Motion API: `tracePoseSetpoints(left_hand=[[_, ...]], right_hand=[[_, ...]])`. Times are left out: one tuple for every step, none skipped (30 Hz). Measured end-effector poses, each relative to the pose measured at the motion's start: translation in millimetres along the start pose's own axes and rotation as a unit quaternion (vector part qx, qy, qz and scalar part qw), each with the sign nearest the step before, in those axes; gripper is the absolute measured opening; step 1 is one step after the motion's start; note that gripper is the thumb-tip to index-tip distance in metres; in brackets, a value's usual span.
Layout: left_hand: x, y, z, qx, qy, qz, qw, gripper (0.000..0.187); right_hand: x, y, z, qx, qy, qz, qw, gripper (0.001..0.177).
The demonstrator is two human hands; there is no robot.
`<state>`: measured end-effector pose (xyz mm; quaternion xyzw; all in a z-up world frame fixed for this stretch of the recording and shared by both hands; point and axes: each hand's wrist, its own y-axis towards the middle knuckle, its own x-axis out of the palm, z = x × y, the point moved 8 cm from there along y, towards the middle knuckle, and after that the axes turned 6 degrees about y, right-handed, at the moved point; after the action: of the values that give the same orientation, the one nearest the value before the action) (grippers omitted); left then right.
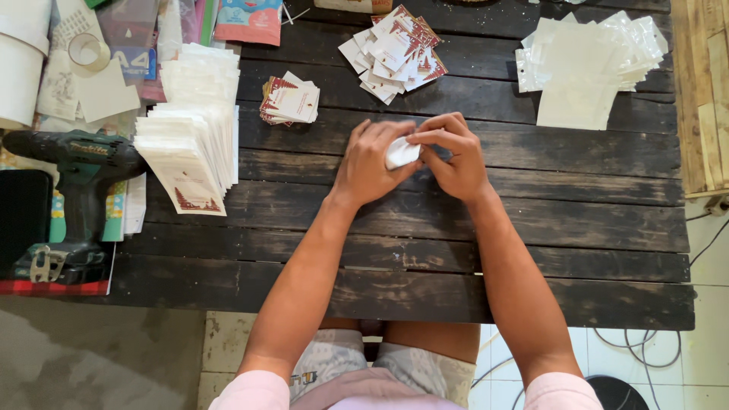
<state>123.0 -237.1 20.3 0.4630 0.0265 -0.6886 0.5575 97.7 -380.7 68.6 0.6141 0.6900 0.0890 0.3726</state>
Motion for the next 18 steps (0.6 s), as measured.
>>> tracePoseSetpoints(left_hand=[[-4,2,2,0.000,0.000,0.000,1.000,0.060],[-16,3,6,0.008,0.050,0.051,0.997,0.074],[-27,6,12,0.018,0.099,0.102,0.990,0.090],[-34,6,17,0.020,0.099,0.102,0.990,0.090],[-44,6,25,0.020,0.136,0.129,0.982,0.090],[-54,5,32,0.020,0.173,0.156,0.972,0.089],[-54,6,36,0.020,0.172,0.155,0.973,0.089],[-53,7,42,0.039,0.183,0.145,0.972,0.096],[-52,7,47,0.055,0.196,0.135,0.970,0.103],[-46,6,45,0.052,0.197,0.135,0.970,0.103],[-41,5,43,0.056,0.191,0.141,0.970,0.100],[-36,4,42,0.059,0.185,0.146,0.970,0.097],[-40,5,42,0.059,0.187,0.147,0.970,0.097],[-43,5,43,0.059,0.172,0.152,0.972,0.099],[-46,5,44,0.058,0.157,0.156,0.974,0.100],[-46,6,42,0.058,0.156,0.155,0.974,0.100],[-47,7,41,0.068,0.145,0.157,0.974,0.096],[-47,7,41,0.078,0.135,0.159,0.975,0.092]], right_hand=[[1,0,0,0.000,0.001,0.000,1.000,0.020],[-1,0,2,0.010,-0.002,0.016,1.000,0.016],[-4,0,4,0.020,-0.006,0.033,0.999,0.012],[-4,-2,13,0.019,-0.007,0.035,0.999,0.012],[-8,-6,24,0.039,-0.002,0.053,0.998,0.003],[-12,-10,36,0.058,0.002,0.072,0.996,0.008],[-13,-13,40,0.059,0.001,0.072,0.996,0.008],[-14,-16,47,0.084,0.042,0.082,0.992,0.010],[-12,-19,55,0.108,0.086,0.089,0.986,0.012],[-8,-22,56,0.109,0.088,0.087,0.986,0.012],[-2,-24,63,0.143,0.133,0.087,0.977,0.012],[5,-27,69,0.176,0.178,0.086,0.964,0.012],[6,-29,74,0.176,0.179,0.085,0.964,0.012],[7,-30,79,0.181,0.194,0.085,0.960,0.014],[8,-34,84,0.187,0.208,0.085,0.956,0.015],[7,-35,88,0.188,0.208,0.085,0.956,0.015],[7,-35,91,0.184,0.212,0.078,0.957,0.018],[7,-36,94,0.180,0.216,0.071,0.957,0.021]])
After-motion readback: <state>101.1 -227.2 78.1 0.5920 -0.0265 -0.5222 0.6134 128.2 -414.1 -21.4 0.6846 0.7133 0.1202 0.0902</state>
